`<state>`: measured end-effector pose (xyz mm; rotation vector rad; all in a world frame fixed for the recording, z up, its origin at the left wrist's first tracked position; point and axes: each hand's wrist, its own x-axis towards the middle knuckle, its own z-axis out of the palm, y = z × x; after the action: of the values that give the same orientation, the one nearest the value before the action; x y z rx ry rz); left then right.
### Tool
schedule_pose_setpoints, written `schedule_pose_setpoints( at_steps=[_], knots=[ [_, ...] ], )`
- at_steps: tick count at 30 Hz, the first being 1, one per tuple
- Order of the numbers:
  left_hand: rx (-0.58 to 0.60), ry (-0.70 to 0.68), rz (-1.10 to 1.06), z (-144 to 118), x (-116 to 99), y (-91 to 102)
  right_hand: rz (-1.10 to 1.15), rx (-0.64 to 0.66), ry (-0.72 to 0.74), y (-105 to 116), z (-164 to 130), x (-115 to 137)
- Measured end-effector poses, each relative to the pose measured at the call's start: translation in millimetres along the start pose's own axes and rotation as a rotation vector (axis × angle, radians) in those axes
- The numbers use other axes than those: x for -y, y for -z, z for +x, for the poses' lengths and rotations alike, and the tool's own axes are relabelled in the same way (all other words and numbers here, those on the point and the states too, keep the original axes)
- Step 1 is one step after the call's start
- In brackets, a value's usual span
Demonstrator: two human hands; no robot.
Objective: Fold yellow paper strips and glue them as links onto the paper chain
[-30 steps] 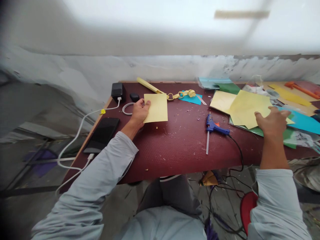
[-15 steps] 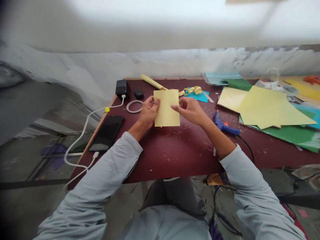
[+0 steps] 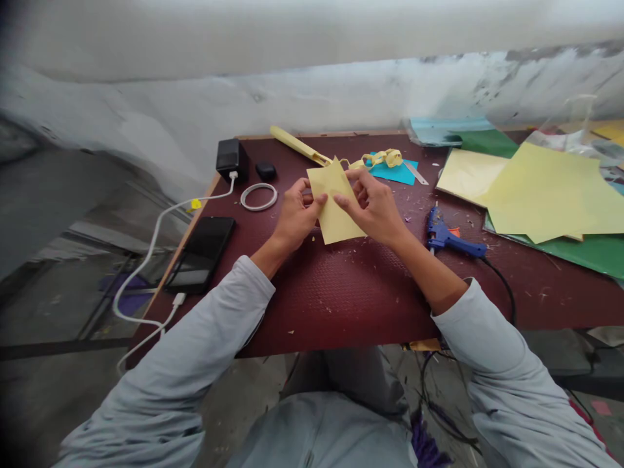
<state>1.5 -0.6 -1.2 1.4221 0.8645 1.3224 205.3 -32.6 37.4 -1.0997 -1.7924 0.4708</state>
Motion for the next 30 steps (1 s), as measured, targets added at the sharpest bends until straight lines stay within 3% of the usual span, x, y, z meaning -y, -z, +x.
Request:
schedule_pose_setpoints(
  at_steps=[4, 7, 13, 17, 23, 30],
  knots=[
    [0.054, -0.016, -0.057, -3, -1, -2.8, -0.035, 0.084, 0.158, -5, -5, 8],
    [0.047, -0.018, -0.084, -4, -1, -5.9, -0.027, 0.1, 0.18, -6, -6, 7],
    [0.087, 0.101, -0.125, -9, -11, -13.0, 0.027, 0.1, 0.104, -4, -4, -8],
    [0.137, 0.158, -0.146, -12, -21, -14.4, 0.106, 0.107, 0.037, -2, -5, -5],
    [0.133, 0.181, -0.199, -16, -27, -14.3, 0.199, 0.1, -0.091, -1, -9, 11],
    [0.205, 0.112, -0.202, -16, -23, -15.0, 0.267, 0.044, -0.111, -3, -9, 9]
  ],
)
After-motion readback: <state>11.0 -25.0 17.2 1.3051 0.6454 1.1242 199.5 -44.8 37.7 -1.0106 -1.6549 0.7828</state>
